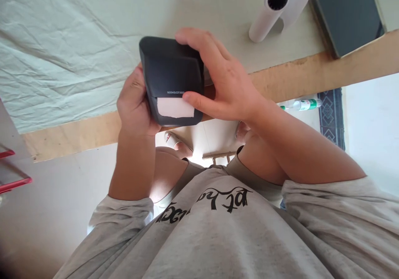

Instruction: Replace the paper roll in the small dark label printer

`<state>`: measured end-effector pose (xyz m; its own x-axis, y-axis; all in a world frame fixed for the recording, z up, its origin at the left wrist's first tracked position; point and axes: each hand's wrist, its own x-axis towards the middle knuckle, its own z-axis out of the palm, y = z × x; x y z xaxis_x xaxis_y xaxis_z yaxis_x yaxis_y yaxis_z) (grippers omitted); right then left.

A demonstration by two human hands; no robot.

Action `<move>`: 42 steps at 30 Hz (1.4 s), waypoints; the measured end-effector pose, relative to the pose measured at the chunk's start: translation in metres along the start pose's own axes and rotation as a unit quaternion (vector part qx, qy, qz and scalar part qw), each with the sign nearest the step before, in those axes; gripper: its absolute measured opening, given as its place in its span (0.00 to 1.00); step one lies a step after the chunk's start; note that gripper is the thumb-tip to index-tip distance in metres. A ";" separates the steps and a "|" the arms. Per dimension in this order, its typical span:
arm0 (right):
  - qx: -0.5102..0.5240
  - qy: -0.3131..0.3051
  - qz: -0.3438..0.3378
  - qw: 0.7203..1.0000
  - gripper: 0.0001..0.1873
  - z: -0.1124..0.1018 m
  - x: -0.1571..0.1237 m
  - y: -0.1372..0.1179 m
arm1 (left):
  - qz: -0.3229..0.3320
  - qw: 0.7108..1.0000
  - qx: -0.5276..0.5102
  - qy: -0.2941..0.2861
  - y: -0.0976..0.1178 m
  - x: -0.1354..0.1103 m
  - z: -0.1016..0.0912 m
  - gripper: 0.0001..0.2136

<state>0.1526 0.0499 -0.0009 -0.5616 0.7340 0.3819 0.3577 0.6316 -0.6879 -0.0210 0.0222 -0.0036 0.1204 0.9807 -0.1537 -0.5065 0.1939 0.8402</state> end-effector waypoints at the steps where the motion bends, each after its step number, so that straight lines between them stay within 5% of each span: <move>1: 0.002 -0.005 0.000 1.000 0.33 -0.001 0.000 0.001 | -0.001 1.000 0.001 0.004 0.001 0.000 0.001 0.16; 6: -0.087 -0.027 0.014 0.996 0.35 -0.014 0.003 -0.004 | -0.030 1.000 -0.005 0.000 0.004 -0.001 0.003 0.15; 11: -0.174 0.083 0.036 0.981 0.27 -0.024 0.001 -0.020 | -0.044 0.999 -0.005 -0.020 0.003 -0.001 0.004 0.14; 14: -0.133 0.124 0.111 0.977 0.13 -0.028 0.002 -0.036 | -0.027 0.999 0.021 -0.034 0.001 0.000 0.002 0.11; 17: -0.034 0.088 0.151 0.984 0.08 -0.033 0.006 -0.048 | -0.033 0.999 0.036 -0.020 0.000 -0.001 0.002 0.10; 22: -0.045 0.131 0.122 0.983 0.08 -0.028 0.009 -0.041 | -0.049 0.997 0.051 0.007 0.000 -0.003 0.001 0.12; 31: -0.261 -0.014 0.145 0.954 0.08 -0.006 0.014 -0.023 | -0.017 0.996 0.090 -0.011 0.000 -0.001 0.007 0.10; 37: -0.144 -0.071 0.159 0.974 0.14 -0.010 0.017 -0.018 | -0.015 0.993 0.118 0.012 0.000 -0.004 0.010 0.10; 42: 0.120 -0.017 0.089 0.989 0.13 -0.024 0.017 -0.017 | -0.017 0.994 0.094 0.044 0.000 -0.002 0.003 0.13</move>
<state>0.1550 0.0576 0.0326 -0.5310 0.8174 0.2234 0.2682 0.4122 -0.8707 -0.0186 0.0204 -0.0015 0.0555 0.9737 -0.2209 -0.3344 0.2266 0.9148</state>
